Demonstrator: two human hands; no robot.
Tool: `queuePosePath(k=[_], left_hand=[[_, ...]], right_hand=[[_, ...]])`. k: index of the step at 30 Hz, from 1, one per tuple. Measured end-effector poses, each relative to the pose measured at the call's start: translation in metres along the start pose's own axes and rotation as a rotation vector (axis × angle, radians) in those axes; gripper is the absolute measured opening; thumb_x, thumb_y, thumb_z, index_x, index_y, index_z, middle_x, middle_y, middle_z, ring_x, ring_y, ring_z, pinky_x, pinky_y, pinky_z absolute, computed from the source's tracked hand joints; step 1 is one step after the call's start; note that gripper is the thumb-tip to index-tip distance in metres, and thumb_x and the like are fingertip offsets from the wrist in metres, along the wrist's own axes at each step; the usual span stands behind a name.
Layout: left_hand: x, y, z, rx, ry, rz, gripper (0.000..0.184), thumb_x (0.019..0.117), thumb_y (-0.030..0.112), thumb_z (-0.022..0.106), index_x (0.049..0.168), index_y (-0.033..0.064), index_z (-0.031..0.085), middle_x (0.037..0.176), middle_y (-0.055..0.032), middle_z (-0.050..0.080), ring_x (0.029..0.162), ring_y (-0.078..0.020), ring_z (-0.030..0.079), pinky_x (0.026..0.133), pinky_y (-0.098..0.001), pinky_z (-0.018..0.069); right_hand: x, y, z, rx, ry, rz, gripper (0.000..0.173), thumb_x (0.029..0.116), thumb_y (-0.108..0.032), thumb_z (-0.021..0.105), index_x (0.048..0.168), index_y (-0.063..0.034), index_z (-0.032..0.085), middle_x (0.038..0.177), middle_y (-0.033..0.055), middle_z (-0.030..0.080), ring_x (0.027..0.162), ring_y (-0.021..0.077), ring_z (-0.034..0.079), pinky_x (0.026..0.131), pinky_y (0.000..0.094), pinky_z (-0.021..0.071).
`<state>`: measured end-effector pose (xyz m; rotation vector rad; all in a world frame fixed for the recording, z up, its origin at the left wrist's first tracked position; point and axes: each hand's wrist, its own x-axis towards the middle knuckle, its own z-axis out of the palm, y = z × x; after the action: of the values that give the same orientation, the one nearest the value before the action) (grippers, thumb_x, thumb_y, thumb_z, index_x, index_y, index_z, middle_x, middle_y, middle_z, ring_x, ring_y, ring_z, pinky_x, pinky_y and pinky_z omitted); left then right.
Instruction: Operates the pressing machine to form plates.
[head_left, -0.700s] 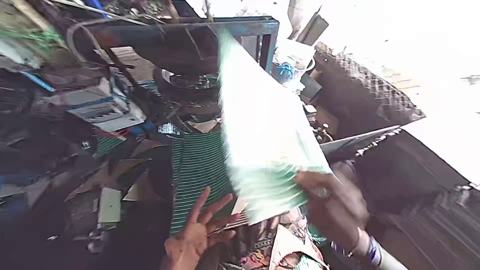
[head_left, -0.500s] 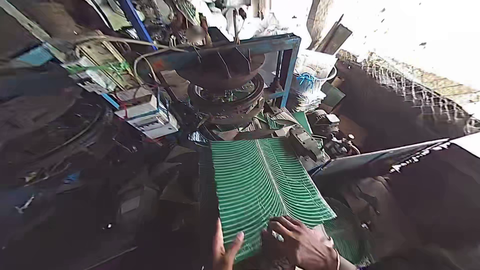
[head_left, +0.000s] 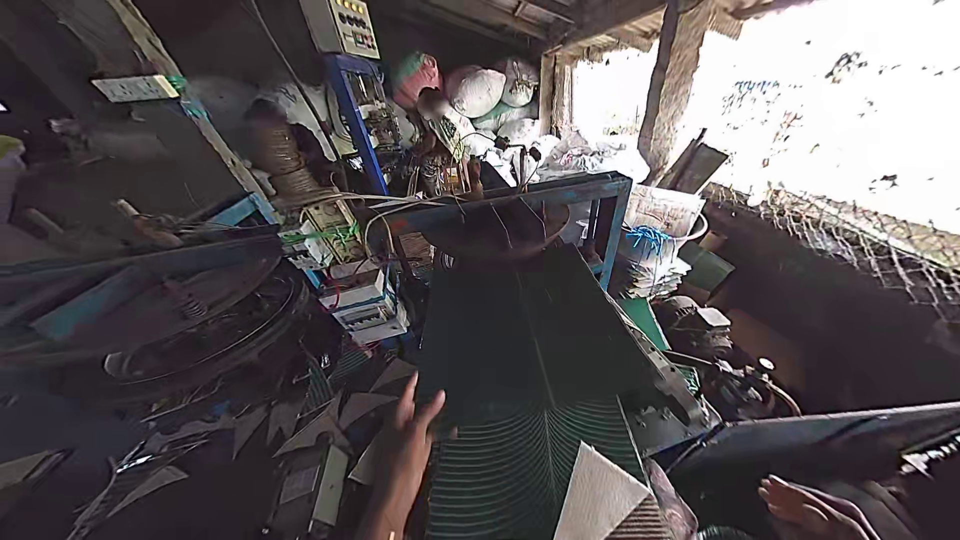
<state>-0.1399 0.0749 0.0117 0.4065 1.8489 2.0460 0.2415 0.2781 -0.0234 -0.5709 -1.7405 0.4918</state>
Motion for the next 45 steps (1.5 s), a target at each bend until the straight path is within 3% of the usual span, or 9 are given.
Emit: queuePosePath(k=[5,8,10,14,22,27,31,35,45], left_hand=[[0.176,0.023,0.047,0.262,0.060,0.128,0.068,0.1000,0.018,0.066,0.156,-0.0016,0.033,0.142,-0.0311,0.049,0.093,-0.0303,0.066,0.078,-0.0415,0.0568],[0.242,0.033,0.061,0.539,0.084,0.119,0.068,0.0978,0.027,0.070,0.152,-0.0030,0.041,0.137,-0.0304,0.056,0.111,-0.0375,0.065,0.095,-0.0494,0.0529],[0.253,0.032,0.065,0.548,0.066,0.110,0.070,0.0968,0.028,0.071,0.153,-0.0020,0.041,0.137,-0.0295,0.057,0.113,-0.0384,0.064,0.097,-0.0510,0.0517],[0.238,0.031,0.057,0.414,0.071,0.090,0.070,0.0968,0.020,0.072,0.155,0.0005,0.038,0.140,-0.0285,0.054,0.102,-0.0320,0.064,0.084,-0.0439,0.0533],[0.227,0.039,0.045,0.398,0.070,0.034,0.069,0.0975,0.024,0.072,0.153,0.0009,0.039,0.126,-0.0255,0.057,0.076,-0.0184,0.058,0.067,-0.0311,0.0510],[0.181,0.038,0.040,0.152,0.124,-0.022,0.074,0.1081,0.054,0.037,0.162,0.0111,0.013,0.140,-0.0284,0.049,0.089,-0.0324,0.067,0.072,-0.0445,0.0580],[0.086,-0.047,0.032,0.349,-0.001,0.128,0.052,0.1119,0.036,0.034,0.144,-0.0031,0.044,0.117,-0.0191,0.064,0.077,-0.0211,0.067,0.064,-0.0373,0.0567],[-0.013,-0.130,0.043,0.820,-0.384,0.352,0.029,0.0977,0.023,0.062,0.120,0.0086,0.074,0.123,-0.0122,0.068,0.117,-0.0283,0.063,0.101,-0.0479,0.0508],[-0.044,-0.147,0.059,1.076,-0.359,0.435,0.031,0.0954,0.032,0.064,0.123,0.0223,0.073,0.135,-0.0098,0.062,0.127,-0.0358,0.055,0.102,-0.0601,0.0422]], right_hand=[[0.005,-0.011,0.007,-0.067,-0.062,-0.027,0.029,0.1058,-0.006,0.049,0.095,0.0131,0.068,0.094,0.0222,0.070,0.091,0.0153,0.071,0.086,0.0224,0.0580],[0.054,-0.100,0.009,-0.267,-0.131,0.298,0.018,0.0932,0.009,0.056,0.090,0.0189,0.071,0.092,0.0282,0.073,0.088,0.0219,0.073,0.084,0.0227,0.0548],[0.031,-0.053,0.007,-0.256,-0.050,0.130,0.021,0.0962,0.003,0.055,0.090,0.0158,0.070,0.089,0.0280,0.070,0.085,0.0231,0.070,0.082,0.0242,0.0563],[0.007,0.036,0.004,-0.253,-0.048,0.087,0.028,0.1043,-0.011,0.051,0.100,0.0091,0.070,0.096,0.0209,0.070,0.086,0.0165,0.070,0.080,0.0265,0.0593],[0.088,0.102,0.064,-0.485,-0.048,0.077,0.035,0.0981,-0.025,0.053,0.114,-0.0015,0.073,0.111,0.0233,0.068,0.106,0.0463,0.064,0.085,0.0629,0.0510],[0.119,0.125,0.104,-0.540,-0.194,0.180,0.026,0.0995,-0.011,0.057,0.118,-0.0005,0.072,0.112,0.0275,0.068,0.108,0.0496,0.064,0.088,0.0653,0.0500],[0.134,0.146,0.137,-0.627,-0.184,0.159,0.028,0.0980,-0.006,0.055,0.122,-0.0021,0.071,0.113,0.0246,0.071,0.104,0.0462,0.069,0.078,0.0634,0.0545],[0.147,0.159,0.162,-0.659,-0.281,0.190,0.030,0.0965,-0.008,0.057,0.123,-0.0047,0.071,0.121,0.0233,0.069,0.117,0.0430,0.064,0.091,0.0588,0.0520],[0.140,0.168,0.160,-0.669,-0.282,0.142,0.027,0.0950,-0.013,0.059,0.117,-0.0051,0.072,0.117,0.0207,0.070,0.112,0.0427,0.066,0.085,0.0600,0.0534]])
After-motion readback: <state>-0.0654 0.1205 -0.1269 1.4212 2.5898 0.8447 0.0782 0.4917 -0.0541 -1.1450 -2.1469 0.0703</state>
